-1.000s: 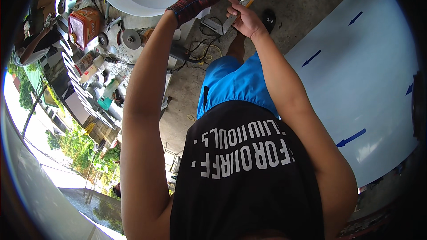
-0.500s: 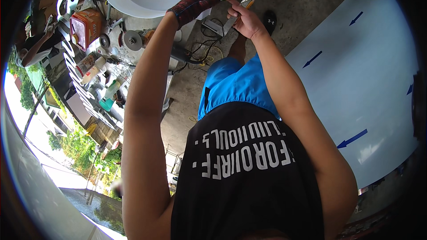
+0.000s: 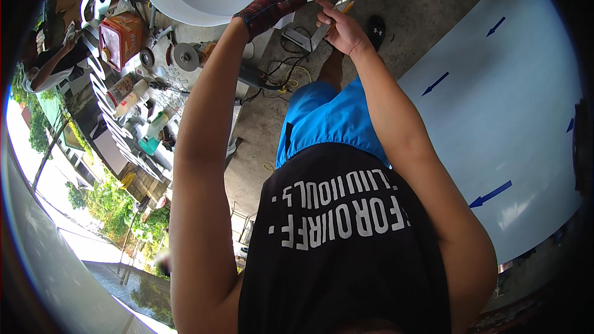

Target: Measuring, marking, and cutting plastic sheets using a ruler, pencil, angle grinder, and utility knife for sign fabrication.

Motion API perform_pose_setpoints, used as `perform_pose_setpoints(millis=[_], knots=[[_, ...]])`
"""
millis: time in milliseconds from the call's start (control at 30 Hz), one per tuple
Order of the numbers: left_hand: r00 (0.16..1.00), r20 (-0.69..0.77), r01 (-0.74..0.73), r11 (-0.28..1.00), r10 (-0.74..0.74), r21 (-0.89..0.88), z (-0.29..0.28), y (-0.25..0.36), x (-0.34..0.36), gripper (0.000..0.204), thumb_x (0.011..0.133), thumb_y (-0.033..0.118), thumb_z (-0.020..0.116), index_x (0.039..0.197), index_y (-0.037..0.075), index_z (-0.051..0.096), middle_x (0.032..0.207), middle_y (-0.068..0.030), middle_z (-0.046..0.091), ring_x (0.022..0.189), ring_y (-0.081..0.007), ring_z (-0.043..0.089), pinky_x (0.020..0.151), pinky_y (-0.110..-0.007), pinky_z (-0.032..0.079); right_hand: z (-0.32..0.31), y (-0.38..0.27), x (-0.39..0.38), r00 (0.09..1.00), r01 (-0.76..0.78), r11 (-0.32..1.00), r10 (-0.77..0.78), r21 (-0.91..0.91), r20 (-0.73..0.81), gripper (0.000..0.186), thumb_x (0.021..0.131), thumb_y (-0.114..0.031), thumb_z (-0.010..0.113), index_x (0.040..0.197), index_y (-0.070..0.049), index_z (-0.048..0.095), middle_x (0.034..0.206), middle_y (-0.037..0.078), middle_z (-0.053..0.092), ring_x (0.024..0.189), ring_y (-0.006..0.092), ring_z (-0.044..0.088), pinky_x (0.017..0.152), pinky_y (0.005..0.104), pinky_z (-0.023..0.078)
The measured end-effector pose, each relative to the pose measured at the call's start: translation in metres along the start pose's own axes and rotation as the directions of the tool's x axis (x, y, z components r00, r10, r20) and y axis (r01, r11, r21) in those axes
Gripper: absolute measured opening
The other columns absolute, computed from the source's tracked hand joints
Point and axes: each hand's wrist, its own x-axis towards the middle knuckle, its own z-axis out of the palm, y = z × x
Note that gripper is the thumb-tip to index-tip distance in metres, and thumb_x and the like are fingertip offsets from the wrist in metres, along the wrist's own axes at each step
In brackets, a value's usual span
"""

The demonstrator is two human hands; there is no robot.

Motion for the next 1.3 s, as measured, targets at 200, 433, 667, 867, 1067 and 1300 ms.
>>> perform_pose_setpoints(millis=[200,433,667,867,1067,1300], knots=[[1.0,-0.003,0.011,1.0,-0.011,-0.013,0.0,0.004,-0.001,0.062,0.099,0.05,0.066,0.147,0.013,0.056,0.135,-0.0117,0.064,0.127,-0.0224,0.058,0.108,-0.037,0.044,0.006,-0.001,-0.002,0.999,0.007,1.0,-0.008,-0.014,-0.038,0.03,0.106,-0.023,0.052,0.134,-0.016,0.061,0.077,-0.006,0.046,0.083,0.0124,0.052,0.08,0.0302,0.045],[1.0,-0.003,0.015,1.0,-0.015,-0.005,0.0,0.004,-0.001,0.062,0.098,0.05,0.066,0.147,0.013,0.056,0.135,-0.0116,0.064,0.127,-0.0226,0.058,0.107,-0.038,0.044,0.005,-0.002,-0.002,0.999,0.01,1.0,-0.01,-0.008,-0.052,0.034,0.105,-0.021,0.052,0.138,-0.014,0.059,0.076,-0.006,0.044,0.078,0.0099,0.046,0.075,0.0281,0.04],[1.0,0.0,0.021,1.0,-0.021,-0.007,0.001,0.005,-0.001,0.063,0.097,0.051,0.067,0.147,0.014,0.057,0.133,-0.0108,0.065,0.124,-0.0224,0.058,0.107,-0.038,0.044,0.003,0.001,0.0,0.998,0.028,0.999,-0.029,-0.017,-0.062,0.037,0.105,-0.023,0.052,0.14,-0.013,0.057,0.075,-0.007,0.043,0.075,0.0082,0.043,0.069,0.0274,0.036],[1.0,-0.003,0.025,1.0,-0.025,0.015,-0.001,0.006,-0.002,0.064,0.097,0.052,0.067,0.146,0.013,0.057,0.133,-0.0108,0.065,0.124,-0.0223,0.058,0.106,-0.038,0.044,0.01,0.0,-0.002,0.996,0.019,1.0,-0.02,-0.011,-0.088,0.037,0.104,-0.022,0.053,0.14,-0.012,0.057,0.075,-0.007,0.043,0.075,0.0084,0.043,0.068,0.0277,0.036],[0.999,0.006,0.035,0.999,-0.035,0.001,-0.001,0.006,0.0,0.064,0.097,0.052,0.067,0.147,0.013,0.056,0.132,-0.0108,0.065,0.124,-0.0211,0.059,0.105,-0.037,0.045,0.008,0.001,-0.001,0.997,0.031,0.999,-0.031,-0.009,-0.075,0.037,0.104,-0.022,0.053,0.14,-0.012,0.057,0.075,-0.007,0.043,0.075,0.0082,0.043,0.069,0.0276,0.036],[0.999,0.03,0.035,0.999,-0.034,-0.024,0.0,0.002,0.001,0.073,0.093,0.057,0.068,0.149,0.013,0.053,0.141,-0.0162,0.06,0.124,-0.0286,0.061,0.105,-0.04,0.049,0.008,-0.001,-0.002,0.997,0.017,1.0,-0.018,-0.02,-0.079,0.036,0.104,-0.022,0.054,0.139,-0.014,0.058,0.076,-0.007,0.043,0.075,0.0078,0.043,0.071,0.0277,0.038]])
